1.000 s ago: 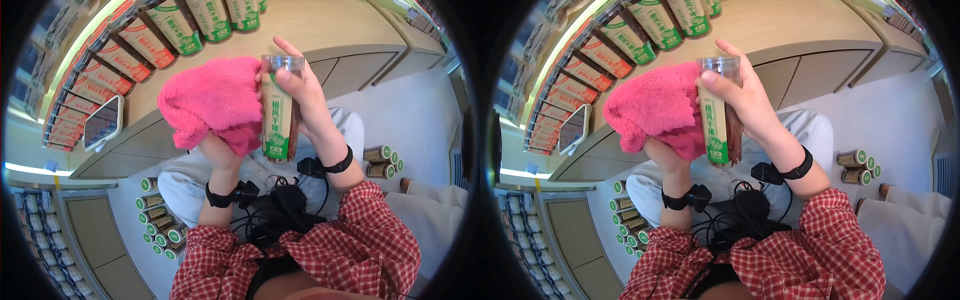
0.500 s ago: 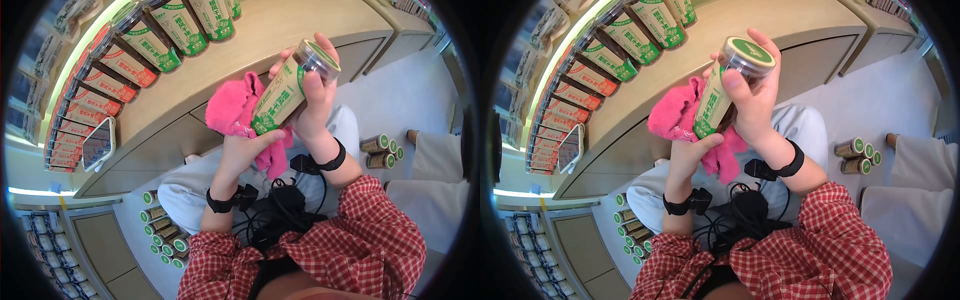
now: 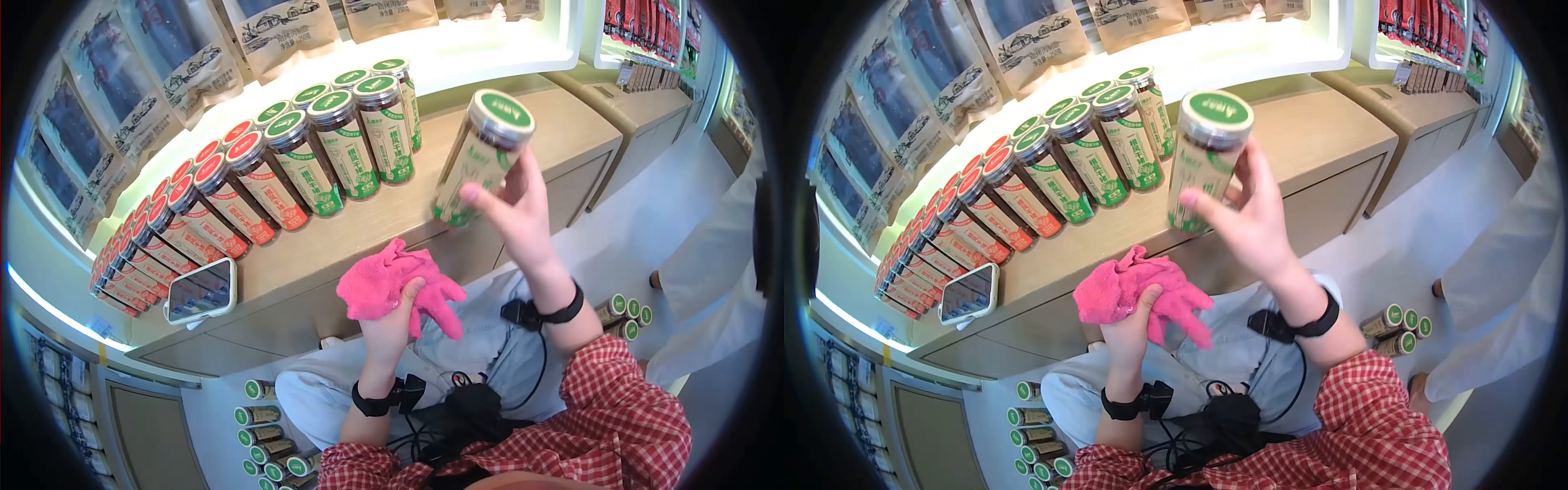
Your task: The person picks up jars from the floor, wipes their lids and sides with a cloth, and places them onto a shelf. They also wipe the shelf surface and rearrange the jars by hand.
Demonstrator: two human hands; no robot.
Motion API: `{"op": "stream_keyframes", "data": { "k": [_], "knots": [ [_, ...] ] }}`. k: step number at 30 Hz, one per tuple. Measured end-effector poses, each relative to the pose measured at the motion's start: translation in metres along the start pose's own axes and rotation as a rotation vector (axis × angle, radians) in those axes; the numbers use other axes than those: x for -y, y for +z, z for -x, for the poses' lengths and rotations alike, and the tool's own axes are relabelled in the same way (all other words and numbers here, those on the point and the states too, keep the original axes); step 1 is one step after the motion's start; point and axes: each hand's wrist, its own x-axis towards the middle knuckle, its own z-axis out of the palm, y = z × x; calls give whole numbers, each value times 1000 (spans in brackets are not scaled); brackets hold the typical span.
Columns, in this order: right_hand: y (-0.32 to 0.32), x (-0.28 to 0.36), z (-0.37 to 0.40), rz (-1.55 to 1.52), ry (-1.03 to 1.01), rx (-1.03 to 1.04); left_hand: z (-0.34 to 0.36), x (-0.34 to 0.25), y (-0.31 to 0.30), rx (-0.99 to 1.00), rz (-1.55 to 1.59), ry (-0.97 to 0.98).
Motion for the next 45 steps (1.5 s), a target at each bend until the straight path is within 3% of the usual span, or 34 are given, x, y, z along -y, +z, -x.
{"op": "stream_keyframes", "data": {
  "k": [7,10,12,14,18,19,22,29,36,40,45],
  "knots": [
    [-28,-41,-99,389,88,313,1,-7,0,69,5,-60],
    [-29,-53,-110,152,278,391,1,-7,0,68,-8,-33],
    [-30,-53,-113,149,277,426,-1,-5,-2,71,-4,-15],
    [-32,-57,-112,149,239,437,-3,0,-4,91,-6,-10],
    [-22,-55,-93,549,208,306,-3,8,-6,123,57,-8],
    [-23,-64,-92,672,65,276,-3,8,-4,122,77,-21],
    [-14,-59,-86,774,83,215,-3,8,-2,138,120,-56],
    [-21,-73,-84,704,26,206,-5,7,-3,164,226,-73],
    [-56,-49,-28,875,-72,119,-4,5,-5,168,349,-165],
    [-45,-51,-44,853,105,199,-4,10,1,212,314,-196],
    [-32,-70,-70,935,112,327,0,11,2,222,274,-152]
  ]
}}
